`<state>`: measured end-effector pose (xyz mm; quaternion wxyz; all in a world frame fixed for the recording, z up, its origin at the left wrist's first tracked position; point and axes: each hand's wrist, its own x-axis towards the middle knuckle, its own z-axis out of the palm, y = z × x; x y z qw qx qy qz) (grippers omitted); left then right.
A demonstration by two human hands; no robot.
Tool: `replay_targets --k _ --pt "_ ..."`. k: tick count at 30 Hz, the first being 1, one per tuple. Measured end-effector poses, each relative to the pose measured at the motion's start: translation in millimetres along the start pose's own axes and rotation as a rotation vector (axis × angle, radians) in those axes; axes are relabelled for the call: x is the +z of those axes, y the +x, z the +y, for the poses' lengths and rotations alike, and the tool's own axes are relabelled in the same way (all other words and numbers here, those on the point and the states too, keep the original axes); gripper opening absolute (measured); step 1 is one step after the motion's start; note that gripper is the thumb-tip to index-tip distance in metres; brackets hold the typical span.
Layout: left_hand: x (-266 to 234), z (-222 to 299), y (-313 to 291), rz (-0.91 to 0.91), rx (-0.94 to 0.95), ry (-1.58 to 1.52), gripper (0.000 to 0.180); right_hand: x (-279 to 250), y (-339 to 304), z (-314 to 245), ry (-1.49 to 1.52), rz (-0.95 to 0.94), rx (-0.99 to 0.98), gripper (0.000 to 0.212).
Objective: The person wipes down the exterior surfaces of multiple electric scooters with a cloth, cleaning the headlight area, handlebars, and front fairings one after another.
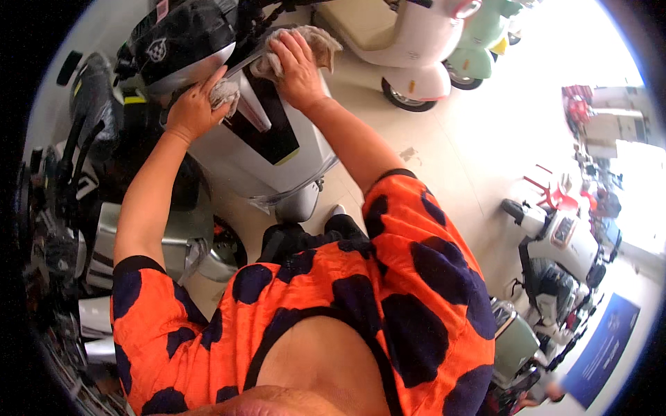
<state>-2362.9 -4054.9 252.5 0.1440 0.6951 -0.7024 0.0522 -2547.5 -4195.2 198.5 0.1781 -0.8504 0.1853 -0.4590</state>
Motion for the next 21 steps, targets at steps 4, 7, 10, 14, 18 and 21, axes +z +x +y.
replay_targets --k 4,7,10,14,18,21 --pt "-4.2 2.2 4.7 0.029 0.057 -0.059 0.063 26.6 -74.4 -2.5 -0.021 0.052 0.044 0.051" --pt "-5.5 7.5 2.9 0.015 0.045 -0.107 0.061 5.5 -140.3 -45.1 -0.011 -0.223 0.257 0.046" --pt "-1.6 5.2 1.7 0.054 0.039 -0.138 0.057 -12.0 -129.3 -42.0 -0.031 -0.216 0.175 0.038" --pt "2.4 -1.6 -2.4 0.054 -0.038 -0.087 0.053 -51.9 -82.6 -45.5 0.477 -0.045 0.728 0.032" --pt "3.0 -3.5 -8.3 0.052 -0.104 0.045 0.057 -72.7 -6.0 -47.4 0.656 0.439 0.662 0.038" --pt "9.2 -6.4 -4.8 0.035 -0.139 0.108 0.060 -30.7 -0.6 12.8 0.442 0.400 0.461 0.043"
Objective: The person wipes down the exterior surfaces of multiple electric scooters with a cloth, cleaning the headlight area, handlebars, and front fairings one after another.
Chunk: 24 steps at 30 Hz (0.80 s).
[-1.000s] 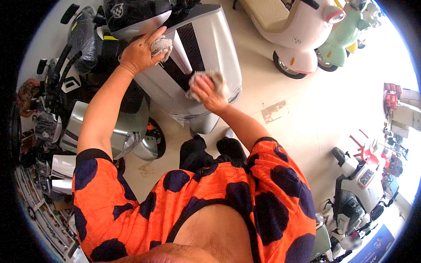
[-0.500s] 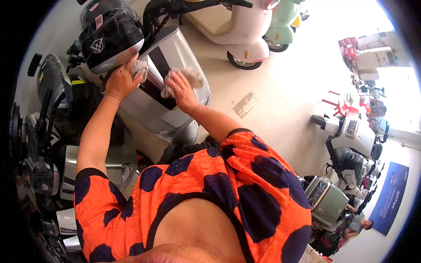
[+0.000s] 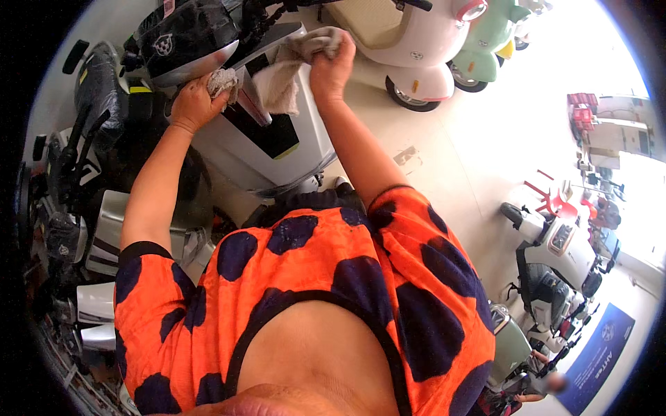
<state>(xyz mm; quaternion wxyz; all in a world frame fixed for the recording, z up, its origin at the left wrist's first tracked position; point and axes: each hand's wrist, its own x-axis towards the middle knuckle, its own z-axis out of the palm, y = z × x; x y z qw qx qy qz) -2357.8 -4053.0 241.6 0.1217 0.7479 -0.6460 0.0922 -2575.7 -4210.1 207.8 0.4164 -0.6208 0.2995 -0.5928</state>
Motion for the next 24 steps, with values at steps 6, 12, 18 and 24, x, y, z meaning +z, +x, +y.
replay_targets --k 6,12,18,24 --pt "-5.0 9.7 -0.2 0.041 -0.009 -0.031 0.055 18.2 -70.1 7.8 -0.577 -0.596 -0.520 0.058" --pt "-5.0 7.3 -1.3 0.042 0.010 0.080 0.056 23.8 -9.9 28.8 -0.602 -0.449 -0.569 0.057" --pt "7.5 11.4 11.1 0.066 0.032 -0.014 0.053 59.0 116.6 154.2 -1.074 -1.220 -0.402 0.023" --pt "4.0 -4.2 -4.6 0.040 0.019 0.055 0.053 76.9 91.4 101.5 0.106 -0.384 0.701 0.029"
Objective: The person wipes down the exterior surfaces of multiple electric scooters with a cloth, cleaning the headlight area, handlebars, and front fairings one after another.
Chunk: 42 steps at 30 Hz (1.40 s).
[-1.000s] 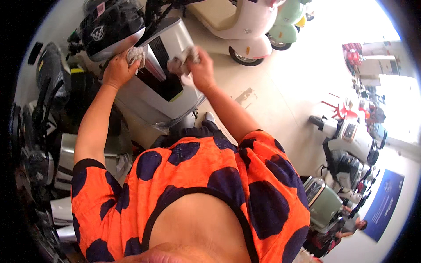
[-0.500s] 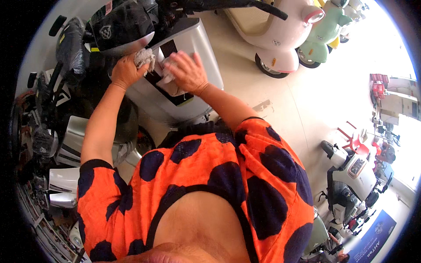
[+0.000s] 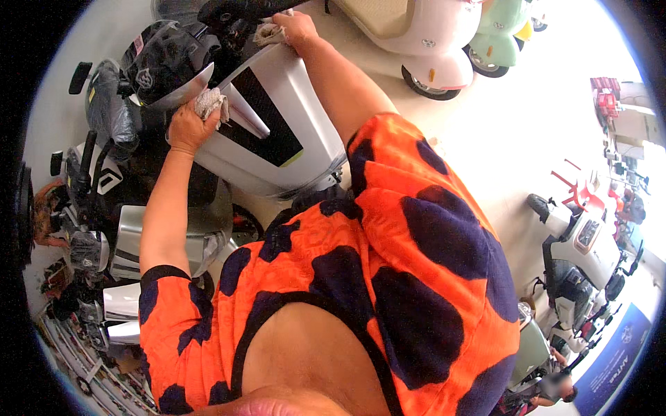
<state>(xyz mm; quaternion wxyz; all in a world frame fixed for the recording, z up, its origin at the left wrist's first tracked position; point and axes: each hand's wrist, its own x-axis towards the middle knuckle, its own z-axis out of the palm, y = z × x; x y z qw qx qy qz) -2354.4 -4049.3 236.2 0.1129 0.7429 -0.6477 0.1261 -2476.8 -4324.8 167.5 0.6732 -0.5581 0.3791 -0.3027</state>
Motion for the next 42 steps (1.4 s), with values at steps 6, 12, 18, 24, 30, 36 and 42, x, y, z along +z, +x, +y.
replay_targets --k 6,12,18,24,30,36,42 --pt "3.8 -1.6 5.8 0.037 0.073 -0.038 0.053 -38.5 -75.0 51.6 -0.385 0.342 0.051 0.038" --pt "10.6 -10.5 -1.7 0.025 0.033 -0.050 0.045 -91.3 -158.2 126.3 -0.721 0.163 0.290 0.029" --pt "-9.2 10.2 9.6 0.040 0.044 -0.056 0.051 -43.0 -100.8 -6.1 -0.312 0.021 0.155 0.035" --pt "-0.7 7.3 11.7 0.033 0.041 -0.052 0.056 -92.8 -165.4 144.4 -0.623 0.183 -0.036 0.040" --pt "3.4 9.6 13.0 0.064 0.105 -0.038 0.054 -68.9 -157.6 117.0 -0.235 0.279 -0.230 0.048" --pt "-2.5 11.7 5.7 -0.017 -0.048 -0.045 0.056 -42.5 -162.6 71.6 -0.691 0.306 -0.595 0.050" --pt "7.1 90.1 -36.0 0.465 -0.061 -0.243 0.041 -131.2 -156.0 172.8 -0.967 -0.151 -0.079 0.026"
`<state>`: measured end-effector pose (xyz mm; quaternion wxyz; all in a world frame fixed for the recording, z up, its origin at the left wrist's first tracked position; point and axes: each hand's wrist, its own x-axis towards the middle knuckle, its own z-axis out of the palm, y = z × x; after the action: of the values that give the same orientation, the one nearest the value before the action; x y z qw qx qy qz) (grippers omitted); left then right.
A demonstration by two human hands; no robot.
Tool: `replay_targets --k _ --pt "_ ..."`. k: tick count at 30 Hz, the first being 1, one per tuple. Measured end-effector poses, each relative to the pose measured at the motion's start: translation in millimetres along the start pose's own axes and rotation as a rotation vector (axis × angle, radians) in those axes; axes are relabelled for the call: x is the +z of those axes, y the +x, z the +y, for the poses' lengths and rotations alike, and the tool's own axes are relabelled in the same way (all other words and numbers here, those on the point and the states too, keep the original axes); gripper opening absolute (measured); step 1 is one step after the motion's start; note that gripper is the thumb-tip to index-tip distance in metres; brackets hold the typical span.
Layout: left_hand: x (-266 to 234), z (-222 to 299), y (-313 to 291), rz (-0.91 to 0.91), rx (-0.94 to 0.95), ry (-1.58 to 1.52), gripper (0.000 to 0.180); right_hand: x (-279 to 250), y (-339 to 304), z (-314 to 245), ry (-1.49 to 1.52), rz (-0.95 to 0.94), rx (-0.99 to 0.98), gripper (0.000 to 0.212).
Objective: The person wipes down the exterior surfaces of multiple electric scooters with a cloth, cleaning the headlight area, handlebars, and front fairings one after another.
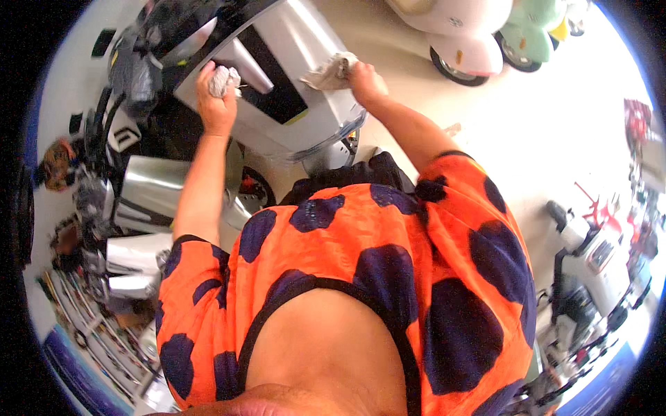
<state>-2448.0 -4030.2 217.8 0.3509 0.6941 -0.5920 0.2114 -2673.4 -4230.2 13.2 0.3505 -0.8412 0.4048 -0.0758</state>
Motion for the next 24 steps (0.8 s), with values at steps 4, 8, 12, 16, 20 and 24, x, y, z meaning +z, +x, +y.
replay_targets --k 4,8,12,16,20,24 --pt "-27.2 29.5 -103.1 0.008 -0.499 -0.084 0.035 -67.2 -42.2 -98.6 0.103 0.179 -0.259 0.037" --pt "-70.2 43.3 -202.3 -0.185 -0.921 -0.201 0.038 -73.3 -23.4 -186.7 0.106 0.457 -0.922 0.036" --pt "-111.0 45.2 -300.5 -0.338 -1.028 -0.024 0.042 -41.7 -0.7 -239.2 -0.092 0.487 -1.172 0.048" --pt "-145.3 51.0 -359.3 -0.395 -1.383 -0.138 0.035 24.7 -25.6 -205.1 -0.625 -0.040 -1.258 0.058" --pt "-177.2 82.9 -387.1 -0.313 -1.562 -0.117 0.032 49.8 -54.2 -205.5 -0.945 -0.265 -1.608 0.052" --pt "-186.5 88.3 -431.0 -0.263 -1.553 0.034 0.034 41.1 -17.4 -296.5 -0.864 -0.207 -1.499 0.051"
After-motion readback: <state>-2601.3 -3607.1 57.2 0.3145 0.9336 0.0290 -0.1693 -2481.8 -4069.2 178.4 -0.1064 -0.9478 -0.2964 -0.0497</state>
